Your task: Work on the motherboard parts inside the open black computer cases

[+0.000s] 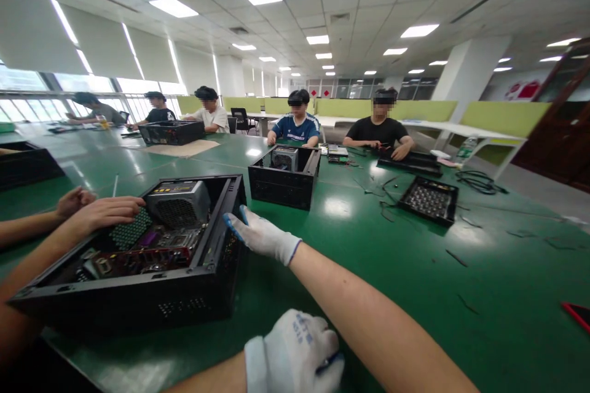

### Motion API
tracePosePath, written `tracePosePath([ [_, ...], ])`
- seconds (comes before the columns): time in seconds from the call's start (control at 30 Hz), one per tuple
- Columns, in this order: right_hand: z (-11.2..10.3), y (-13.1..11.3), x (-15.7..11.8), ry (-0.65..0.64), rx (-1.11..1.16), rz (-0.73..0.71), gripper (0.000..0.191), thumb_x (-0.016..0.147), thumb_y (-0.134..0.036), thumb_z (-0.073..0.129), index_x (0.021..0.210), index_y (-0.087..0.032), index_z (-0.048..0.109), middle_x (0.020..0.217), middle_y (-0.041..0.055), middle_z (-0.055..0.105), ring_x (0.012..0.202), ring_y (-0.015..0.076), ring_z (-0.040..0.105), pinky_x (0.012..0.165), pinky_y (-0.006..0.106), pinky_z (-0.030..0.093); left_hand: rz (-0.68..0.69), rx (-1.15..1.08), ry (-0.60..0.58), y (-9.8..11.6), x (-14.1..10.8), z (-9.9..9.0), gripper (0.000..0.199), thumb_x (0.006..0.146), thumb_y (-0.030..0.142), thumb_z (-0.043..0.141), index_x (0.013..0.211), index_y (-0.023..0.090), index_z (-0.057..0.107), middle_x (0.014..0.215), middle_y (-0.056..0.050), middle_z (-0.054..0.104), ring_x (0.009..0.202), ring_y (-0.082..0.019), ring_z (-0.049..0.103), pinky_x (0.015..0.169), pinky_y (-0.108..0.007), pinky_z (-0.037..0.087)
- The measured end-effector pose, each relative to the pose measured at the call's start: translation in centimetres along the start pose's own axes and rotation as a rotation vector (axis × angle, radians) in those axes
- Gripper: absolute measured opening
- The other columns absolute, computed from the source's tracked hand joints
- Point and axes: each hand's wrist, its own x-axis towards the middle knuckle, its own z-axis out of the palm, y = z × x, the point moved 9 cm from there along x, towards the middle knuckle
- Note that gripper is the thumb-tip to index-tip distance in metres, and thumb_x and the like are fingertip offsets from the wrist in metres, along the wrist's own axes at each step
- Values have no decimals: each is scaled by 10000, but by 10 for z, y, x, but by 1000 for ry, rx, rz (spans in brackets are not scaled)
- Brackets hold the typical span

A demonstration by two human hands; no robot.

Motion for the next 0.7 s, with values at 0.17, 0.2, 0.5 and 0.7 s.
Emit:
tracePosePath([
  [0.17, -61, 59, 9, 79, -307, 136, 927, 971, -654, 487, 1609, -1, 325, 1668, 257, 329, 1554, 335, 317, 1260, 401, 272, -74, -44, -25, -25, -12, 13, 324, 922, 510, 541, 792, 221, 609, 711, -60, 682, 605, -221, 661, 532, -353, 447],
  [0.2, -76, 69, 14, 106, -376, 153, 892, 973, -594, 519, 1609, -1, 320, 1682, 260, 292, 1571, 345, 265, 1277, 415, 221, -71, -58, -21, -25, -13, 14, 322, 925, 521, 543, 812, 226, 608, 727, -53, 679, 630, -220, 663, 554, -354, 454],
  [0.5, -135, 123, 83, 96, -739, 227, 702, 964, -502, 632, 1519, -103, 475, 1600, 227, 434, 1485, 362, 389, 1224, 548, 291, -291, -58, 68, -45, -21, 38, 358, 875, 654, 586, 927, 300, 589, 892, -51, 678, 769, -254, 653, 622, -397, 466],
  [0.7, -134, 122, 94, 133, -834, 281, 443, 986, -462, 644, 1329, -182, 621, 1370, 116, 619, 1203, 273, 623, 1027, 522, 514, -128, -28, 49, -47, -15, 34, 349, 936, 614, 498, 920, 270, 553, 851, -28, 658, 707, -225, 640, 609, -394, 454],
])
